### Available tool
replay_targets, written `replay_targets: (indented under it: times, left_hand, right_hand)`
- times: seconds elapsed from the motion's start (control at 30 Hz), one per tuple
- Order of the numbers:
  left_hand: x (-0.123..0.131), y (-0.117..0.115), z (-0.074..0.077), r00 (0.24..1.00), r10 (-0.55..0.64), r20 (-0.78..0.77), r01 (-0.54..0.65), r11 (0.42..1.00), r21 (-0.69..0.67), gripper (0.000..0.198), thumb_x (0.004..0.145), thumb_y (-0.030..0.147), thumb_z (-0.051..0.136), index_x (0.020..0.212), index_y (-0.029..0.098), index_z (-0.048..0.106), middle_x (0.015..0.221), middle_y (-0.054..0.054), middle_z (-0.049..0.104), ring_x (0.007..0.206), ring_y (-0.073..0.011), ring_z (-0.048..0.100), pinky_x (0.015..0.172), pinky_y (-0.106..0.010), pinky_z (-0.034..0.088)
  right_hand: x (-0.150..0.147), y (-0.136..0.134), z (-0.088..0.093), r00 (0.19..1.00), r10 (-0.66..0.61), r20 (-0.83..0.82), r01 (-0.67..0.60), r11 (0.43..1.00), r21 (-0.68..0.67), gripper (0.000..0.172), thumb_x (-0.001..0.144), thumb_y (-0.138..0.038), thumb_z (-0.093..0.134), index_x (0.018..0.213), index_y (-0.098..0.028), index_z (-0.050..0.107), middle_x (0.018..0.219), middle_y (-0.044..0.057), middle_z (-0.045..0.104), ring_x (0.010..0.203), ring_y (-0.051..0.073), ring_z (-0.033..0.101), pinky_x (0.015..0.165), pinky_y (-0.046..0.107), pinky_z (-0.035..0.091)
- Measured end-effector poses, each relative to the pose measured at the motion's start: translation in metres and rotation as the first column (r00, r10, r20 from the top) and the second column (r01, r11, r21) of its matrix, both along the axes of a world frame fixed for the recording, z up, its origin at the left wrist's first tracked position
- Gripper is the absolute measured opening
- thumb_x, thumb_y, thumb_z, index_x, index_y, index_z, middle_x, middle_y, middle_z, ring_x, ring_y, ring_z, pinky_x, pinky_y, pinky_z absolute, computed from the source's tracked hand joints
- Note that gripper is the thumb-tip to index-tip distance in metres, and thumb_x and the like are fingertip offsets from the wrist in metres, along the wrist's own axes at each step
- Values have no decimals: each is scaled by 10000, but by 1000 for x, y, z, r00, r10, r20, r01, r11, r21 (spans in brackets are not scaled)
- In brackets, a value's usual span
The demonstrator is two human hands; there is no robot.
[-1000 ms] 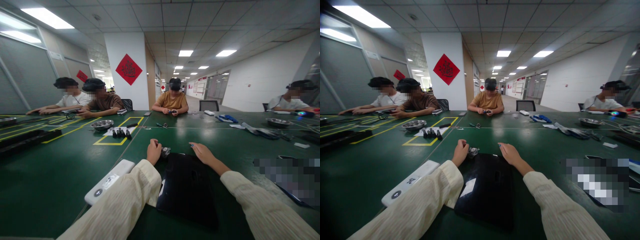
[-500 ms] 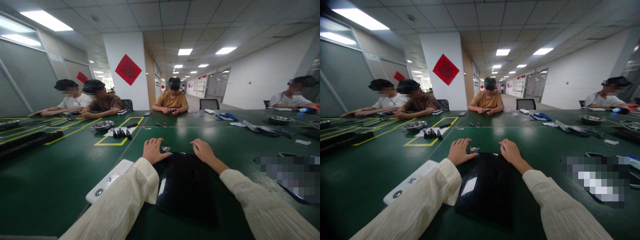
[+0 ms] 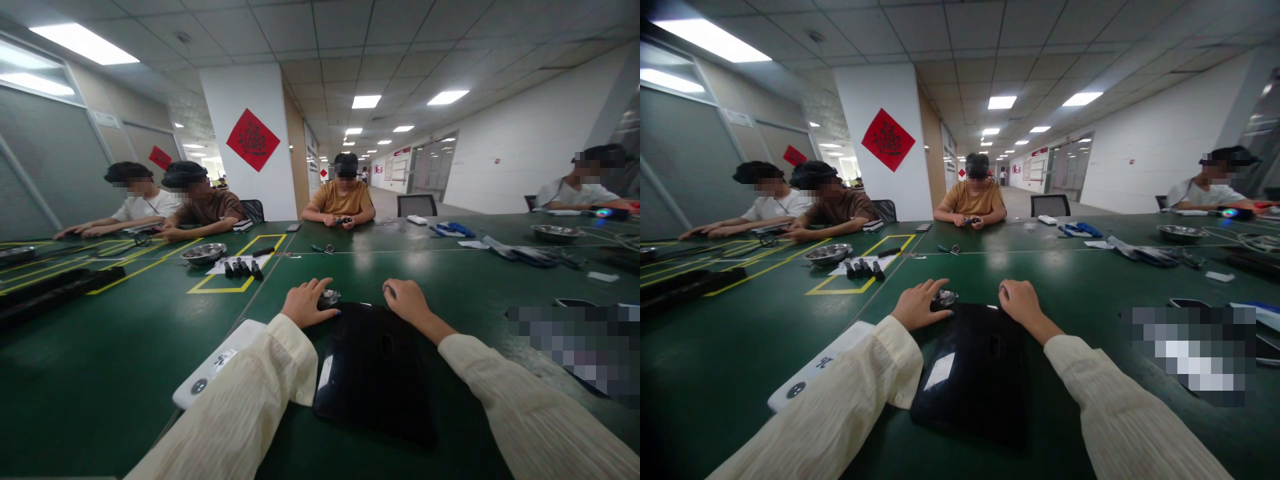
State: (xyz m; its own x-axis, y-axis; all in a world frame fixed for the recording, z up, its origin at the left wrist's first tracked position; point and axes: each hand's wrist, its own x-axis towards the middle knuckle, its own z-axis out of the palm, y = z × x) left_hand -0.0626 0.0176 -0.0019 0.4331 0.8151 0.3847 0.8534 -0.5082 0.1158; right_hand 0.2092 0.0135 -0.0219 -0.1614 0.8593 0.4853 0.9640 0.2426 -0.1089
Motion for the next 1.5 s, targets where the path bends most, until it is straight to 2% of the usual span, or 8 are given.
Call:
replay_targets:
  times: [0.13,0.27,0.5,0.67,0.93,1.2,1.37,1.5]
  left_hand:
    - [2,-4,1,996,49,-79,-51,998,-26,677,747,545,530,1353,326,321,1090,-60,549,906,-251,591,747,-324,436]
    - [1,-5,2,991,69,-113,-68,998,16,682,760,426,519,1377,326,247,1100,-39,538,911,-239,592,720,-320,460]
    - [-4,11,-14,984,88,158,-101,992,76,750,728,330,553,1377,187,207,1085,-91,507,958,-237,564,846,-358,451]
    - [-4,18,-21,953,97,286,-147,976,159,805,674,302,617,1355,158,212,1090,-99,484,972,-241,530,864,-380,439]
    - [-2,18,-15,993,-10,116,-26,953,302,783,632,135,620,1339,230,298,1102,-74,484,964,-239,463,877,-388,421]
    - [3,18,-16,965,-178,191,79,896,437,770,669,178,653,1336,179,267,1129,-102,475,1003,-249,470,896,-422,429]
    - [4,20,-17,920,-315,233,133,811,569,672,725,199,637,1301,200,290,1141,-111,475,1051,-247,480,896,-441,437]
    - [5,20,-15,858,-469,207,257,743,618,642,742,230,647,1273,236,287,1158,-109,459,1093,-240,483,887,-448,455]
  right_hand:
    - [-3,-3,2,994,-73,87,82,991,-110,306,867,-283,365,957,-208,647,777,67,704,684,194,636,582,264,338]
    - [-6,-7,6,987,-30,159,53,988,-147,309,855,-284,372,982,-234,649,793,61,710,710,194,649,570,251,332]
    - [-4,-11,12,986,-10,169,35,988,-148,314,839,-288,391,993,-240,660,792,55,711,731,207,653,614,267,370]
    - [0,-20,21,974,147,173,-89,948,-305,394,842,-465,408,949,-204,684,853,83,701,791,229,643,660,293,413]
    - [9,-34,27,951,310,-19,-289,861,-417,625,726,-633,525,1208,-237,562,1072,109,571,890,247,598,787,360,445]
    - [17,-23,14,849,428,-310,-528,708,-469,743,679,-579,627,1306,-216,463,1178,97,443,1024,215,506,902,356,417]
    - [3,-25,12,840,438,-320,-534,772,-345,642,748,-492,596,1294,-183,463,1204,121,478,1087,229,481,957,387,379]
    - [-11,-30,9,879,438,-186,-473,846,-245,488,820,-384,514,1266,-187,482,1207,121,514,1152,235,449,1044,466,257]
